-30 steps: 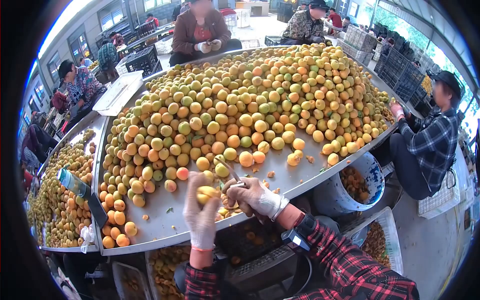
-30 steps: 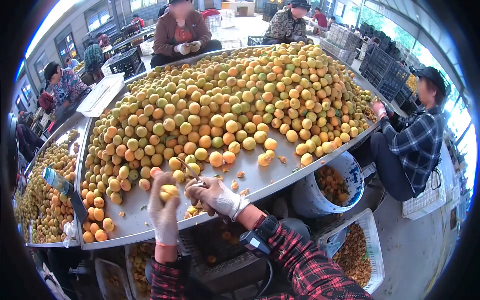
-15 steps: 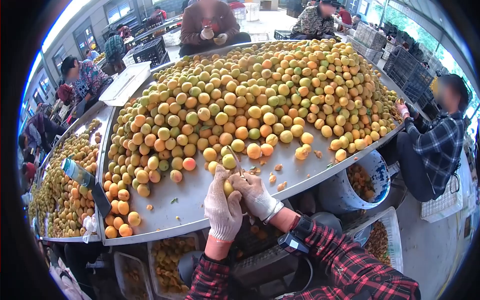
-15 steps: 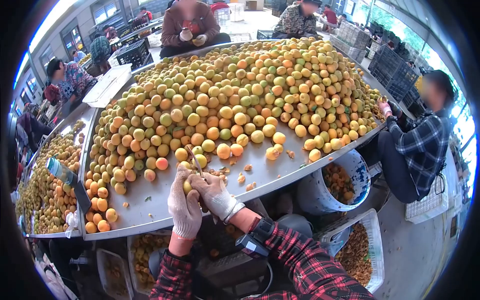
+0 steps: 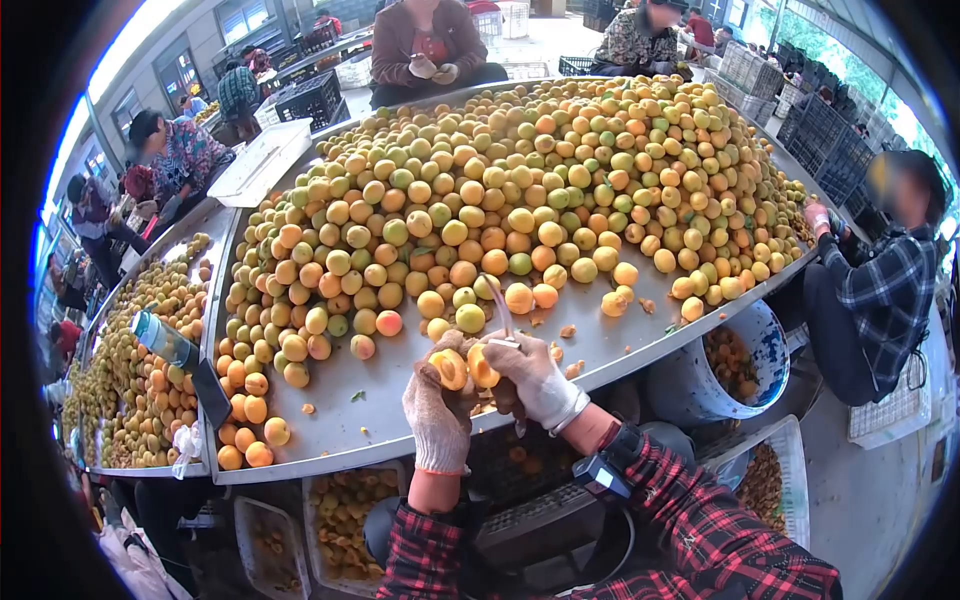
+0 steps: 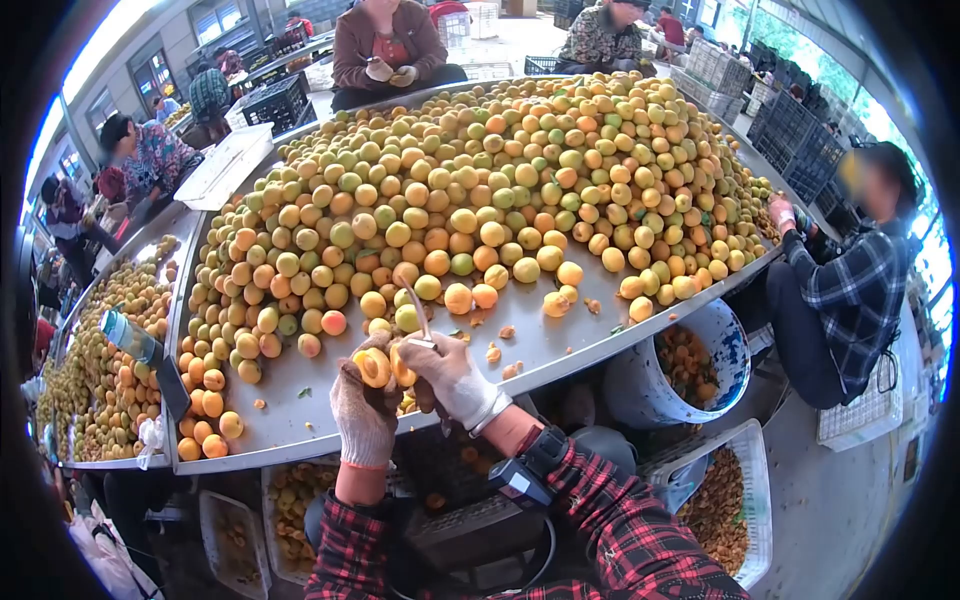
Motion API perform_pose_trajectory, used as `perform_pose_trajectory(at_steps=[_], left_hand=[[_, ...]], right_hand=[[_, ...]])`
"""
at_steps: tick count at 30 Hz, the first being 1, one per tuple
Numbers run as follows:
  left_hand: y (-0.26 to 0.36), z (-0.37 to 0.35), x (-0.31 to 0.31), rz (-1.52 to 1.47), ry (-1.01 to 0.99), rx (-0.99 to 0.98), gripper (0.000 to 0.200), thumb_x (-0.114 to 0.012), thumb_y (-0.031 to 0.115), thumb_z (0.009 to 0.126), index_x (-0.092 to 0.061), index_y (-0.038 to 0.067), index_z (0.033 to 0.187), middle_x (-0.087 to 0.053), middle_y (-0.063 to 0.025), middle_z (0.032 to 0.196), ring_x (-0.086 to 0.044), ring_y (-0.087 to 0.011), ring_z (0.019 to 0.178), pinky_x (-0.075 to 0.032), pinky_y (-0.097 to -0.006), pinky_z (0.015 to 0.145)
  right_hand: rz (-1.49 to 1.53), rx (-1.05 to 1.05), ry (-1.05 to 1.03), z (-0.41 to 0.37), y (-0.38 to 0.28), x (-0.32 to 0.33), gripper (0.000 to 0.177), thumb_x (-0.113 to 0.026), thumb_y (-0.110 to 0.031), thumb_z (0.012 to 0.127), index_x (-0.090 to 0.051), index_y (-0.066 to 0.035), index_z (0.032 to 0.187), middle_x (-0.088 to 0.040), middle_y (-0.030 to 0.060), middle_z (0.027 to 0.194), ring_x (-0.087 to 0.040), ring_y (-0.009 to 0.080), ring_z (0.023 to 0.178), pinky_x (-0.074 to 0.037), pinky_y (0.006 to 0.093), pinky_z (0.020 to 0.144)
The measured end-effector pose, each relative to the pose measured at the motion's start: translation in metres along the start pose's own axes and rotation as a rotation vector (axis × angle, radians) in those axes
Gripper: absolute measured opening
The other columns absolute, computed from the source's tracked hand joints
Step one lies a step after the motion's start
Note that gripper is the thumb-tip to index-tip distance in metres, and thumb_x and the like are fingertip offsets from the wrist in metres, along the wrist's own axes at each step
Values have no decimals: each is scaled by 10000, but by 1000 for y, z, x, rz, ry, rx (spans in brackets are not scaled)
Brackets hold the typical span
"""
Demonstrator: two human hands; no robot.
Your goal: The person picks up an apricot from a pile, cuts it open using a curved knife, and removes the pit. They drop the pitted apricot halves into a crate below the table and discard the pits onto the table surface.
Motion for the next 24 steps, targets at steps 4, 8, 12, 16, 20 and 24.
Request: perform_pose_trajectory(at_steps=[4, 8, 12, 16, 20, 24], left_hand=[[1, -3, -2, 59, -72, -5, 597, -467, 483, 1012, -532, -45, 1282, -645, -107, 1103, -636, -157, 808, -526, -242, 642], [6, -8, -7, 72, -90, 6, 571, -450, 440, 1029, -517, -58, 1301, -639, -135, 1154, -657, -188, 899, -558, -283, 716], [9, -9, -4, 170, -129, -16, 546, -461, 405, 1032, -514, -67, 1302, -638, -155, 1169, -673, -216, 944, -577, -310, 747], [0, -7, 1, 226, -143, 14, 524, -477, 381, 1027, -519, -68, 1294, -641, -169, 1157, -684, -236, 931, -590, -329, 747], [-3, -9, -1, 157, -112, 42, 523, -476, 383, 1022, -509, -61, 1297, -642, -185, 1146, -691, -265, 939, -601, -359, 768], [-11, -13, -3, 55, -90, 93, 552, -470, 423, 1017, -497, -52, 1296, -642, -179, 1134, -684, -248, 881, -587, -321, 710]], right_hand=[[79, -8, 4, 1, -4, 13, 265, -544, -275, 978, -580, -25, 1057, -539, 19, 648, -398, 74, 396, -325, 228, 359], [161, -23, -29, 4, -9, 21, 245, -559, -279, 980, -577, -35, 996, -521, -15, 616, -456, 66, 422, -361, 214, 361], [196, -24, -37, 3, -9, 21, 239, -556, -277, 978, -577, -39, 992, -521, -13, 616, -448, 69, 412, -365, 216, 350], [90, -26, -55, 2, -6, 22, 232, -552, -271, 976, -584, -42, 1001, -551, 0, 630, -490, 79, 418, -398, 215, 362], [78, -5, -39, 1, -10, 23, 241, -548, -275, 977, -591, -40, 1010, -571, 4, 628, -534, 79, 430, -411, 206, 368], [86, 12, -37, -1, -13, 28, 258, -549, -296, 978, -590, -42, 994, -566, -5, 616, -534, 74, 425, -405, 200, 363]])
Point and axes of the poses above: each hand's wrist, its own z-axis towards the middle knuckle, its own x-axis out of the back of the hand, y = z × x, the point moved 8 cm from there along z, towards the middle knuckle
